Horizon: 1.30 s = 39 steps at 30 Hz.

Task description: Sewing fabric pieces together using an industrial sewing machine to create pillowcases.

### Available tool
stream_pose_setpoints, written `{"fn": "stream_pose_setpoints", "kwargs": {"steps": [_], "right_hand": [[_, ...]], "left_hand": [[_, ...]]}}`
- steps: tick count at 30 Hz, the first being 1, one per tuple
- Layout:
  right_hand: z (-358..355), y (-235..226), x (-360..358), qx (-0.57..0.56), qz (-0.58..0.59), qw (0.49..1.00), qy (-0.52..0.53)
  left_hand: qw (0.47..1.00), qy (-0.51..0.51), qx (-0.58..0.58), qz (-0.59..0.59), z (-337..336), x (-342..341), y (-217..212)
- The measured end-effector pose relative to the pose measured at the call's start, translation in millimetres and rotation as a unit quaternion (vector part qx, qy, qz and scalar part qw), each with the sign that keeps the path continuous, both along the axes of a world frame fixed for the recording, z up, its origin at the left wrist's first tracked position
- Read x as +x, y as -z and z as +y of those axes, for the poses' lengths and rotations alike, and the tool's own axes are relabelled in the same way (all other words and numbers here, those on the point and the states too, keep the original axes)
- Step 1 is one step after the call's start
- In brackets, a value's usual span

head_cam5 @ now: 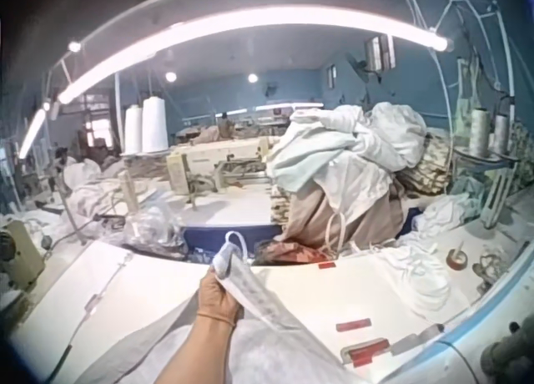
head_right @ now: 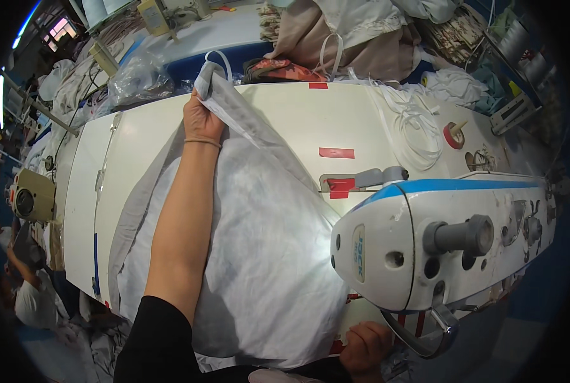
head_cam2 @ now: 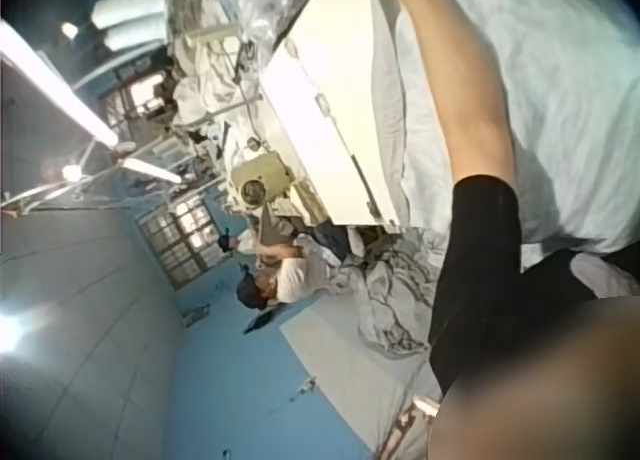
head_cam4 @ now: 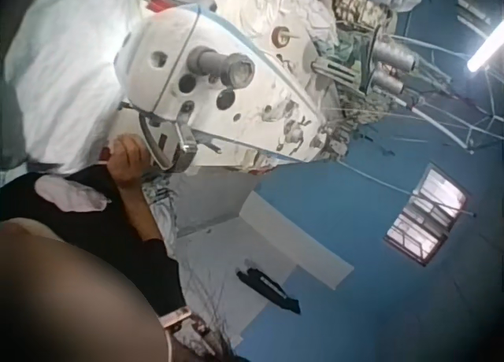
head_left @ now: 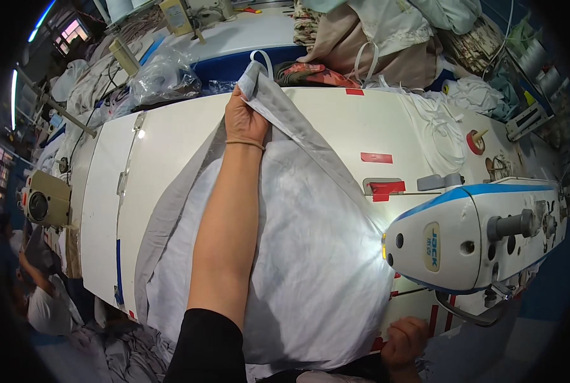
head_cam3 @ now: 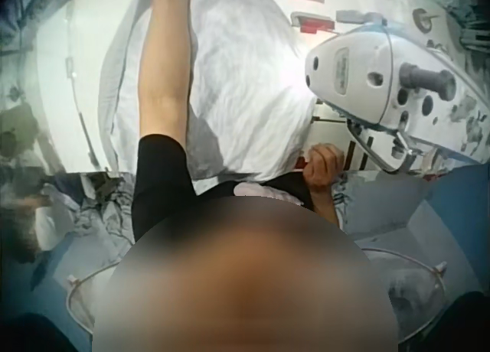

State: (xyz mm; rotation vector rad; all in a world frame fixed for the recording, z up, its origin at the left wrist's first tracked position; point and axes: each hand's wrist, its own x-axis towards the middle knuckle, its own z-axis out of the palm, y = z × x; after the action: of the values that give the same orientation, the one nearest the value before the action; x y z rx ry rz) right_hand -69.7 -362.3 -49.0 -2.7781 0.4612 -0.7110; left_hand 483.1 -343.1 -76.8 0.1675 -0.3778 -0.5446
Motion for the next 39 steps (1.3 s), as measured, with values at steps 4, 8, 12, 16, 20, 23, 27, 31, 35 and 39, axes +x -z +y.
{"fn": "stream_pose_setpoints", "kwargs": {"steps": [4, 8, 12, 16, 20, 23, 27, 31, 35, 39], "right_hand": [[-0.3, 2.0, -1.5, -0.005, -0.012, 1.000, -0.009], [0.1, 2.0, -2.5, -0.008, -0.005, 1.000, -0.001], [1.8, 1.4, -2.2, -0.001, -0.005, 1.000, 0.010], [4.0, 1.1, -0.3, -0.009, -0.017, 1.000, 0.012], [5.2, 0.1, 1.4, 0.007, -0.023, 0.999, 0.021], [5.0, -0.1, 2.3, -0.004, -0.021, 1.000, 0.023], [4.0, 0.4, 3.1, -0.010, -0.016, 1.000, 0.024], [3.0, 0.1, 2.9, -0.014, -0.024, 0.999, 0.022], [1.9, -2.2, 1.9, -0.011, -0.028, 1.000, 0.008], [1.2, -2.1, 0.4, 0.001, -0.022, 1.000, -0.004]], "left_hand": [[0.997, 0.060, -0.048, -0.025, 2.2, 4.1, 4.4], [0.998, 0.047, -0.051, -0.006, 0.8, 10.1, 10.5], [0.999, 0.035, -0.038, 0.002, -1.5, 10.8, 13.1], [0.999, -0.011, 0.003, 0.040, -0.7, 5.8, 6.6], [0.996, -0.012, 0.068, 0.064, 1.7, 1.8, -5.7], [0.972, -0.065, 0.222, 0.031, 0.6, -2.3, -9.7], [0.747, -0.277, 0.563, -0.218, -6.0, -14.3, -11.1], [0.558, -0.475, 0.584, -0.349, -12.6, -33.6, -22.8], [0.529, -0.377, 0.491, -0.581, -20.0, -59.3, -37.4], [0.430, -0.232, 0.562, -0.667, -25.4, -78.5, -39.2]]}}
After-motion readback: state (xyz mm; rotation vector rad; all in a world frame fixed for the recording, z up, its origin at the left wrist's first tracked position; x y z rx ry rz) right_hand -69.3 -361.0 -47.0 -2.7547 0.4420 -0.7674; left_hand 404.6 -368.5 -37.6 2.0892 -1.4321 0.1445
